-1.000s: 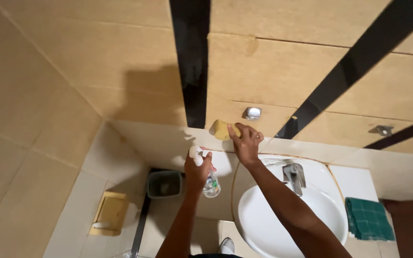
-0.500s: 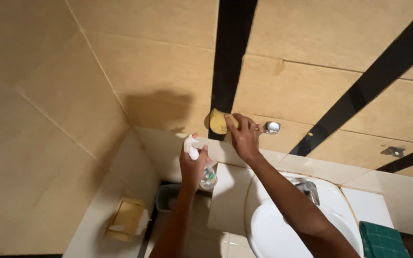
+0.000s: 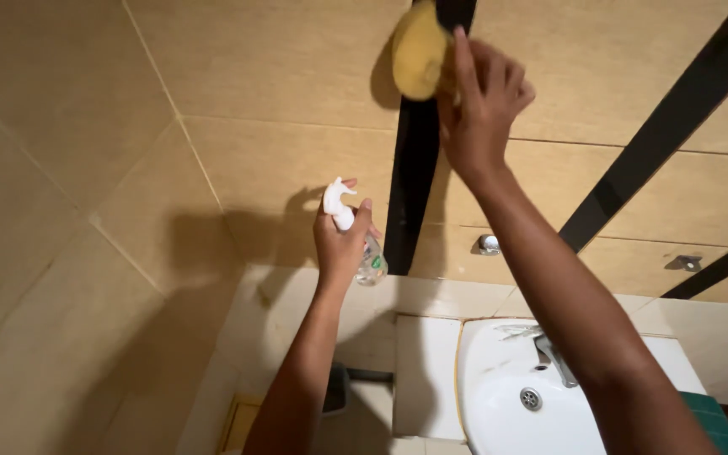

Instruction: The person cleans the bathroom wall tiles using a spray bottle and a sponge. They repeatedly spray the cleaning solution onto the beige tiles and scrub the surface with the sponge, focusing on the vertical black stripes and the grout lines.

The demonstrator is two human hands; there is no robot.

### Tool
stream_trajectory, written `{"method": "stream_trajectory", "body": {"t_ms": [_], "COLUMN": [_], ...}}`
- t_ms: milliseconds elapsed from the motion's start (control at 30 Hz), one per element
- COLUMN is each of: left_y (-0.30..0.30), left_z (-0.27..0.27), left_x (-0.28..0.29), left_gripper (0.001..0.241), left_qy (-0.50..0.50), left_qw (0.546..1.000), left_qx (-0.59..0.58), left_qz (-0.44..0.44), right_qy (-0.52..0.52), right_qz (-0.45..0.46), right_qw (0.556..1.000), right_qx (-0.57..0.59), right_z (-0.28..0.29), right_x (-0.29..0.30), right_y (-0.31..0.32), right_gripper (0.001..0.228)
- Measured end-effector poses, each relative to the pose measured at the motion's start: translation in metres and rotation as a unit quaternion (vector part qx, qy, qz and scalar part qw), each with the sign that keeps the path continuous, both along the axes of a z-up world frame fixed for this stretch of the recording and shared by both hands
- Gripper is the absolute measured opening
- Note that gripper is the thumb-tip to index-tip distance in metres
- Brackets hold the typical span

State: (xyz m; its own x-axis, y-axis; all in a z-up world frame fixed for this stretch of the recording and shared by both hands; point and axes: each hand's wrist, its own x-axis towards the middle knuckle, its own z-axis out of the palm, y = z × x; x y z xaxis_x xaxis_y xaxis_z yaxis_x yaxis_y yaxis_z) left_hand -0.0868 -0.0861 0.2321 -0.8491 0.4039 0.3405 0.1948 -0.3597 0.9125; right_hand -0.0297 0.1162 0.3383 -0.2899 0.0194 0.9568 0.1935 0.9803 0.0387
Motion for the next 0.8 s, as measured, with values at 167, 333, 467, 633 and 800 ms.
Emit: {"method": "stream_trajectory", "body": {"t_ms": [167, 333, 467, 633, 800], "left_y": [-0.004, 0.007, 0.003, -0.01, -0.012], "left_z": [0.018, 0.007, -0.006, -0.002, 0.001], "left_x": [-0.014, -0.036, -0.044, -0.04, -0.044], "left_gripper": [0.034, 0.017, 0.018, 0.021, 0.022], "left_qy": [0.035, 0.044, 0.031, -0.001, 0.0], "left_qw": [0.997, 0.994, 0.997, 0.996, 0.996], "left_qx": [0.058, 0.097, 0.064, 0.089, 0.088], "left_qz": [-0.027, -0.003, 0.037, 0.012, 0.006], "right_qy": [0.027, 0.008, -0.008, 0.011, -0.067], "right_qz": [-0.013, -0.014, -0.001, 0.005, -0.055], "right_qw": [0.996, 0.996, 0.999, 0.999, 0.987], "right_qx": [0.079, 0.088, 0.038, 0.045, 0.135], "right_z": [0.014, 0.009, 0.014, 0.007, -0.032], "right_x": [-0.006, -0.003, -0.004, -0.026, -0.034], "right_y": [-0.008, -0.012, -0.019, -0.024, -0.036], "right_gripper": [0.063, 0.061, 0.066, 0.065, 0.051]}}
